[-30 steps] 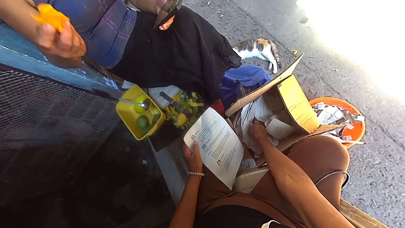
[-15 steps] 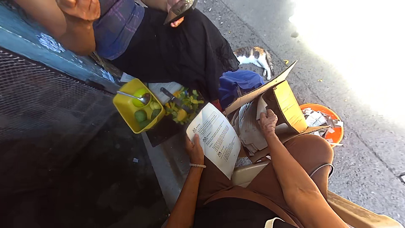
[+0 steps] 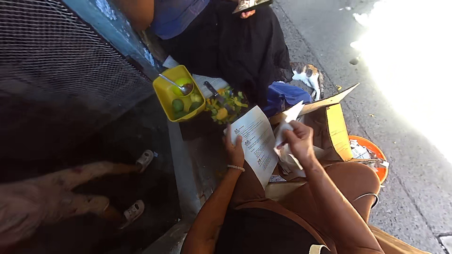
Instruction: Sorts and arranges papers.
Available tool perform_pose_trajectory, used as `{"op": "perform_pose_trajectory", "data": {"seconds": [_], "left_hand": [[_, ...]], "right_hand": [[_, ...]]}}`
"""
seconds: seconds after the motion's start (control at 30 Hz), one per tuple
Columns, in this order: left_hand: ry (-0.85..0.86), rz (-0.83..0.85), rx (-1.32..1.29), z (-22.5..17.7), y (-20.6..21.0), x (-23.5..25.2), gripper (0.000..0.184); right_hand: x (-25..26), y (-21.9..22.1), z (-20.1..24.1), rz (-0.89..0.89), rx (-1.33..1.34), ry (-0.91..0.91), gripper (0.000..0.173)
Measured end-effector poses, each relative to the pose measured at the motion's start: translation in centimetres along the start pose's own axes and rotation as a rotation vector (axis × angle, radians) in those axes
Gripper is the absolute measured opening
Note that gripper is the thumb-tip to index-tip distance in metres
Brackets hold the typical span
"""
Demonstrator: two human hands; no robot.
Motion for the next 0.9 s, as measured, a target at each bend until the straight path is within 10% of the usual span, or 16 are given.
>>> {"op": "perform_pose_trajectory", "data": {"seconds": [0.07,0.2,0.3,0.57,0.9], "left_hand": [[0.009,0.005,0.014,-0.3,-0.1,0.0,0.024],[-0.034,-0.004,-0.150,-0.2,-0.7,-0.4,0.052],[-0.084,-0.024,-0.132,0.0,-1.2,0.0,0.036],[-0.300,0.001,0.016,0.7,-0.4,0.3,0.021],[-0.269,0.014,-0.016,0.7,-0.1,0.4,0.025]], "right_hand": [[-0.2,4.9,0.2,0.121,-0.108,0.167,0.012],[0.4,12.2,-2.5,0.300,-0.239,0.313,0.016],[0.9,13.6,-3.8,0.430,-0.189,0.275,0.025],[1.8,5.8,-5.8,0.310,-0.567,-0.019,0.023],[4.8,-1.4,-11.8,0.175,-0.613,0.173,0.035]]}}
Point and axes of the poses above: each hand's wrist, its own x-axis towards the middle knuckle, its own y-axis out of the palm, z = x × y, the point moved 6 cm from there along x, towards the middle knuckle, and after that the axes turned 6 degrees about -z, right-handed, at the moved point
